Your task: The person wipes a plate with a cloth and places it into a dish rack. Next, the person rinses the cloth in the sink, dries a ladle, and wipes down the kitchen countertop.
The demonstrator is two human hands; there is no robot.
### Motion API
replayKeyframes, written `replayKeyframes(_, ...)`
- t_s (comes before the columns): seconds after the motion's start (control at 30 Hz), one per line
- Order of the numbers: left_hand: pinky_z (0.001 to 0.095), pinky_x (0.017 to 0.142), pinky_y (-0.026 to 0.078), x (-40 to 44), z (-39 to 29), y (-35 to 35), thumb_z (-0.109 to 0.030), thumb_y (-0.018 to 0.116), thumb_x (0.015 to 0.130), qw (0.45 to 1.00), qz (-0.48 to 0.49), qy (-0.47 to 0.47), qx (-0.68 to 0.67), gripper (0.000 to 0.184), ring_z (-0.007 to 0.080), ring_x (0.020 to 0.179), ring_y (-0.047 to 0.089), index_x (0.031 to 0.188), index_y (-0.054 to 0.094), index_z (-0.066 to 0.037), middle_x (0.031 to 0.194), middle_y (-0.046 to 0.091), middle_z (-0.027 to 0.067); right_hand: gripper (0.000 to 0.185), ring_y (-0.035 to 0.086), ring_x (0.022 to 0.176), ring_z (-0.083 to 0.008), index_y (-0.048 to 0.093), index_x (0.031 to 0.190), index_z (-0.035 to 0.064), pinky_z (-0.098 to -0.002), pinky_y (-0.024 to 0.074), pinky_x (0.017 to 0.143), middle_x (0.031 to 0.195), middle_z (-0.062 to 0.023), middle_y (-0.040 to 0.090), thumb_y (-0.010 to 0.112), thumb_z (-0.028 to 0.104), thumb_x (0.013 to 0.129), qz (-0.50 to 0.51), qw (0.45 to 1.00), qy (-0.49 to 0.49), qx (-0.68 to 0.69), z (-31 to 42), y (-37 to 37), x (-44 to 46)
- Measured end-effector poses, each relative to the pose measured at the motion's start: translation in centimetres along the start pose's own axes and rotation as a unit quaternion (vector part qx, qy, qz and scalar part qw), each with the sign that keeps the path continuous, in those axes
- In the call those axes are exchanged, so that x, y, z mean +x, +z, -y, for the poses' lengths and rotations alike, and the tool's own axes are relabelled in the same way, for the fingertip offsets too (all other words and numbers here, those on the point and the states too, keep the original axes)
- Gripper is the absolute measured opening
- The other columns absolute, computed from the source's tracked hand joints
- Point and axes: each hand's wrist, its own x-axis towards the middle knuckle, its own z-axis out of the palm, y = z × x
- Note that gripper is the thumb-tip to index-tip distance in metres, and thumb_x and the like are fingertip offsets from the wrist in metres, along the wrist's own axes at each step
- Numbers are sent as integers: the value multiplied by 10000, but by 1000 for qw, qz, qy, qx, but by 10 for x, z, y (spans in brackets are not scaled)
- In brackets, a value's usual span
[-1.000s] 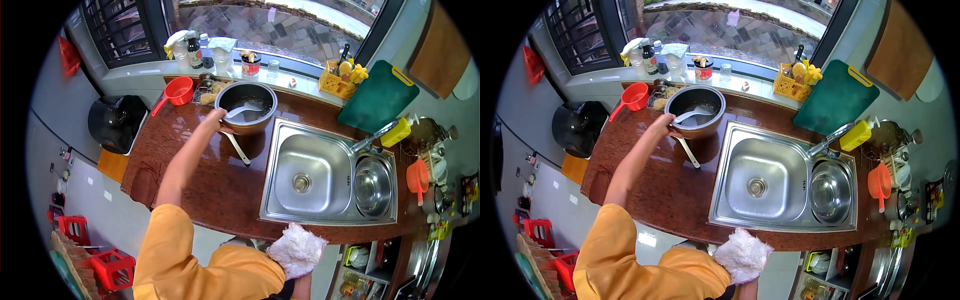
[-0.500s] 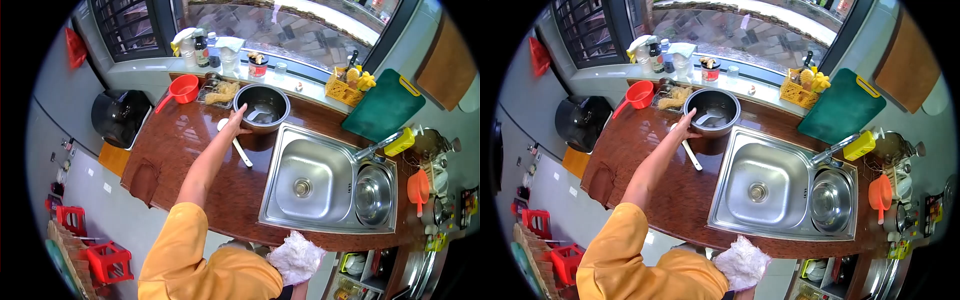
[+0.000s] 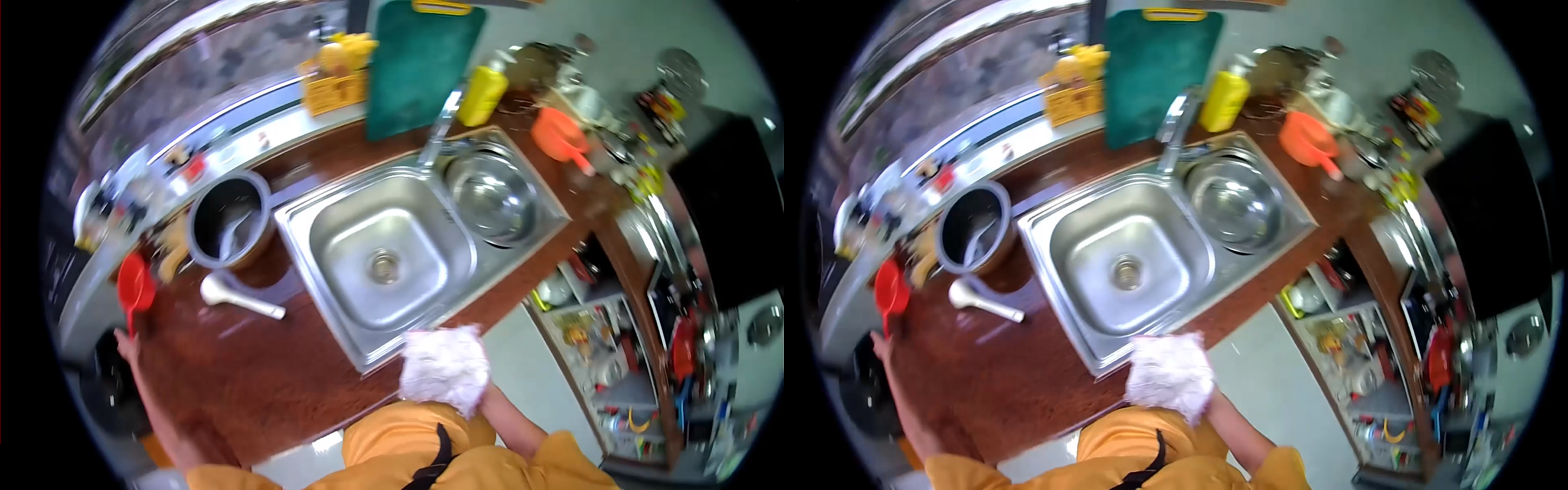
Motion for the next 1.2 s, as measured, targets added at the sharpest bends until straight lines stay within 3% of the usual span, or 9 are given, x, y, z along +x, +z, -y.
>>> replayKeyframes(0.13, 528, 942, 359, 7, -12, 8, -280, 687, 727, 991, 132, -17, -3, 884, 387, 1174, 443, 1430, 162, -178, 1280, 496, 129, 872, 490, 1065, -296, 419, 1241, 25, -434, 383, 944, 1198, -93, 480, 641, 613, 636, 104, 992, 65, 31, -29, 32, 36)
replayKeyframes(0.37, 427, 800, 434, 20, -1, 15, -442, 491, 853, 971, 126, 87, -184, 545, 384, 944, 568, 1126, 534, 28, 1020, 597, 244, 951, 498, 1043, -282, 421, 1229, 19, -424, 390, 931, 1179, -75, 480, 732, 627, 567, 431, 878, 105, -179, -105, 104, 76)
replayKeyframes(0.43, 423, 789, 434, 7, 5, -5, -406, 476, 875, 967, 99, 54, -229, 515, 377, 920, 572, 1117, 531, 46, 1013, 594, 246, 822, 477, 1000, -279, 408, 1223, 15, -409, 390, 889, 1104, -92, 461, 712, 520, 651, 472, 786, -16, -398, -141, 133, 90)
replayKeyframes(0.47, 417, 785, 434, -4, 4, -16, -396, 474, 878, 966, 66, 47, -245, 505, 371, 919, 572, 1115, 532, 46, 1009, 595, 240, 747, 458, 991, -281, 407, 1221, 27, -411, 389, 867, 1071, -103, 453, 696, 462, 687, 463, 652, -118, -589, -159, 131, 90)
replayKeyframes(0.6, 394, 772, 435, -118, -81, -126, -356, 467, 891, 950, -23, 41, -308, 464, 344, 916, 573, 1109, 534, 47, 992, 596, 214, 565, 312, 1250, -346, 497, 1156, 94, -584, 267, 957, 1235, -147, 413, 675, 351, 686, 542, 321, -165, -759, -236, 51, 93)
replayKeyframes(0.77, 365, 756, 437, -244, -189, -244, -307, 457, 906, 922, 15, 90, -378, 414, 311, 913, 573, 1102, 536, 49, 971, 598, 182, 436, 406, 1173, -322, 533, 1071, 72, -494, 342, 927, 1128, -142, 474, 692, 195, 684, 449, 520, -353, -635, -169, 70, 60)
replayKeyframes(0.87, 348, 746, 437, -304, -252, -302, -277, 451, 915, 899, 79, 137, -409, 384, 291, 911, 573, 1097, 538, 50, 959, 599, 163, 364, 491, 1011, -295, 534, 1043, 51, -417, 404, 836, 1024, -126, 492, 665, 126, 711, 379, 587, -213, -683, -100, 68, 49)
replayKeyframes(1.07, 313, 726, 439, -390, -371, -369, -218, 440, 933, 836, 226, 263, -426, 327, 251, 906, 573, 1088, 541, 52, 934, 601, 125, 154, 548, 801, -287, 589, 923, 11, -372, 462, 678, 842, -121, 519, 585, 88, 790, 188, 597, -397, -671, 14, -45, 7)
replayKeyframes(1.2, 156, 395, 251, -490, -499, -317, -171, 515, 902, 741, 252, 335, -525, 246, 28, 457, 359, 1087, 513, -8, 669, 478, -6, 154, 585, 758, -271, 620, 932, 21, -371, 491, 634, 814, -106, 567, 566, 65, 794, 69, 591, -248, -764, 100, -135, -45)
